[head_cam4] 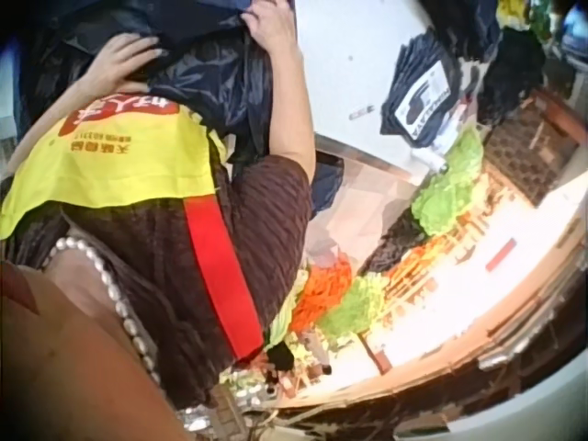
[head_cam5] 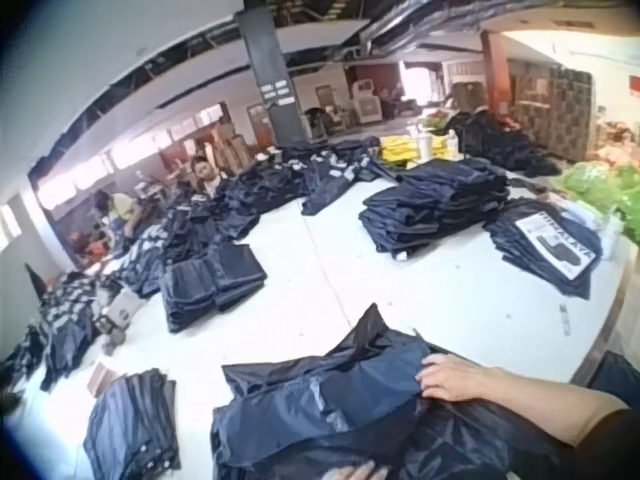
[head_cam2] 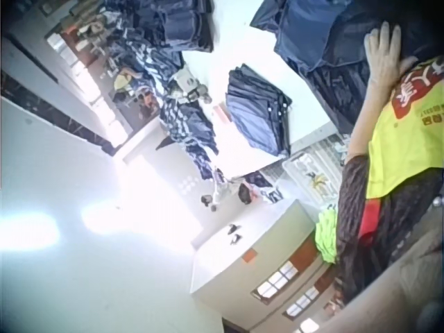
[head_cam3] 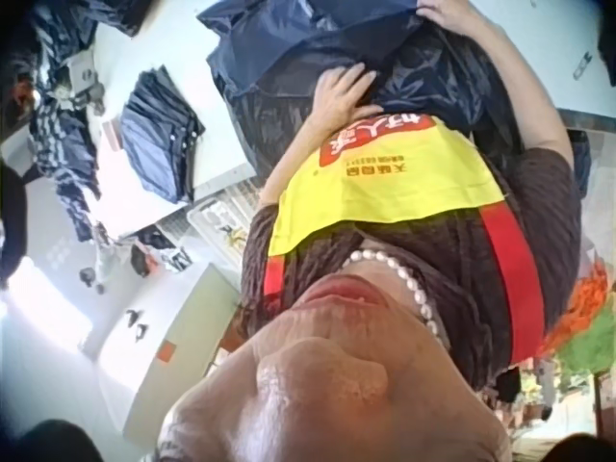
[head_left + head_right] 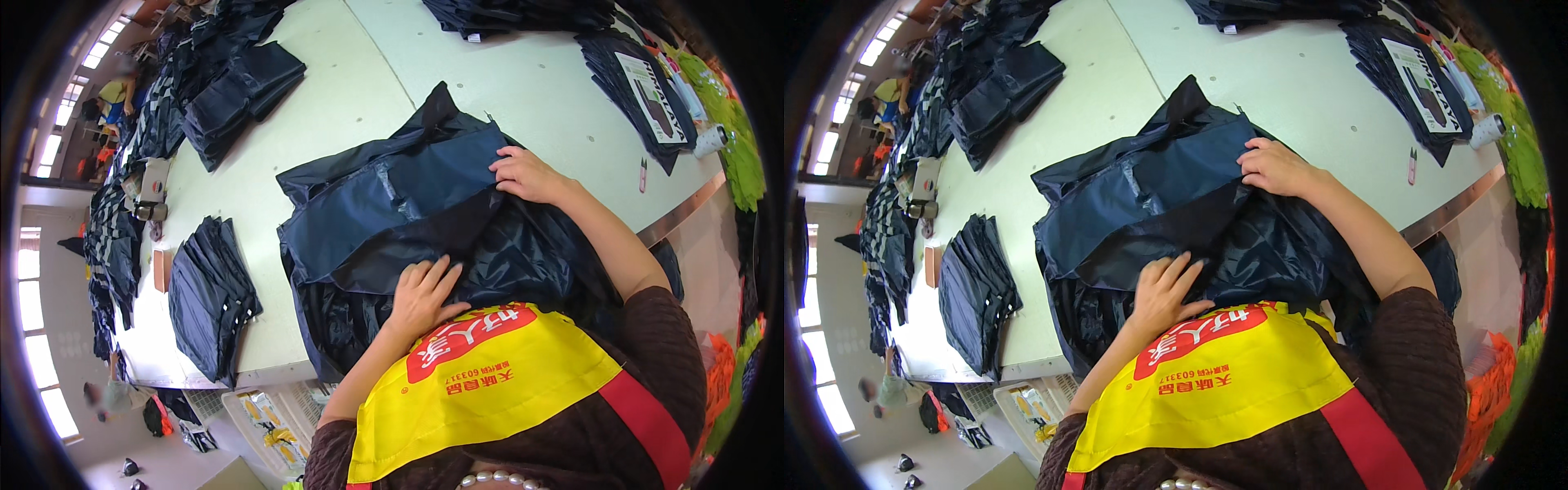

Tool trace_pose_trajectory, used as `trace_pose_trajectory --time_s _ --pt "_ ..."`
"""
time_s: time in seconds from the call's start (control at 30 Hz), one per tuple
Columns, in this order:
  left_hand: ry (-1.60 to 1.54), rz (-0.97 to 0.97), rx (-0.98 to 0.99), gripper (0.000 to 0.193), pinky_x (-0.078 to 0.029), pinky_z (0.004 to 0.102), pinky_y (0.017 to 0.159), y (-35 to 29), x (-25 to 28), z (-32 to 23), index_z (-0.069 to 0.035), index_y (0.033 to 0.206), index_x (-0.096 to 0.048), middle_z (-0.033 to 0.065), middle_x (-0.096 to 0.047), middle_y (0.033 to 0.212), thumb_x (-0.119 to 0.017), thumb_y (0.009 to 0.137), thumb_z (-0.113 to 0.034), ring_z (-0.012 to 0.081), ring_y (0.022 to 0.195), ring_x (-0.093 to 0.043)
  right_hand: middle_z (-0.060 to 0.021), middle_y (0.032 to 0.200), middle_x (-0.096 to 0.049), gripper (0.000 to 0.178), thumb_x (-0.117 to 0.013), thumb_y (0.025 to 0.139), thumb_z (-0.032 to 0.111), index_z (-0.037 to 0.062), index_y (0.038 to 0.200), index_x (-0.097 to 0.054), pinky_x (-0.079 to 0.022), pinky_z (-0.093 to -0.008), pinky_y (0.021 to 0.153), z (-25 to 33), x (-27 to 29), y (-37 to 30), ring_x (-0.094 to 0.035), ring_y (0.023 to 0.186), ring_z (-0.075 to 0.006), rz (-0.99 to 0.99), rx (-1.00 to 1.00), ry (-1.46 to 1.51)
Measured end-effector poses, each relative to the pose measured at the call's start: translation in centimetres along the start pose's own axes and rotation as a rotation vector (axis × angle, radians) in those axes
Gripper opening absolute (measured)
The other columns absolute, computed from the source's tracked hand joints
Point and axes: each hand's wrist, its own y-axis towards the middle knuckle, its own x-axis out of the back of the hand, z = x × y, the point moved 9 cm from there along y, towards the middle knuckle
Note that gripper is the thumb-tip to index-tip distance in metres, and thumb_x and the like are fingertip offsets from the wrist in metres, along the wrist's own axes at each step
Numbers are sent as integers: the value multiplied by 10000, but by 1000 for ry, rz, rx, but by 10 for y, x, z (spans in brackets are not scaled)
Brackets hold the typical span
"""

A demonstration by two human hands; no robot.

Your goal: The person folds a black raincoat on a table, aligns the edges, and secures it with a small clip. They then place the folded raincoat into a plastic packaging bag and set it aside. The process is repeated with another raincoat.

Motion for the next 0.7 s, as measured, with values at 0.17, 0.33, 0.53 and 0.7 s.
trace_pose_trajectory --time_s 0.17,0.33,0.53,0.7 --pt "-92 -27 14 224 -452 367 776 -30 -46 33 -65 963 -653 74 -608 1113 -651 793 -211 262 967 -545 -92 1180 -577 189 -631 797 204 19 819 -663 -373 -391 985 -43 5 4 -437 1192 -311 5 -137 -104" --pt "-267 157 13 191 -485 345 787 -36 -53 24 -41 936 -670 107 -624 1074 -655 790 -163 259 924 -561 -133 1181 -535 189 -635 780 184 38 895 -671 -360 -430 965 -29 -1 4 -440 1178 -309 4 -420 -471" --pt "-313 -78 276 265 -478 375 819 -40 -12 56 -14 982 -641 160 -612 1062 -692 777 -175 296 972 -580 -172 1210 -517 348 -650 770 197 43 1073 -575 -325 -447 1006 171 9 33 -412 1217 -345 -348 248 -43" --pt "275 -144 622 467 -409 445 899 -67 40 122 -50 1151 -584 182 -488 1271 -681 777 -312 342 1150 -465 -162 1380 -381 600 -652 773 372 99 1282 -490 -224 -561 1035 143 -94 46 -305 1298 -352 -136 168 -103"
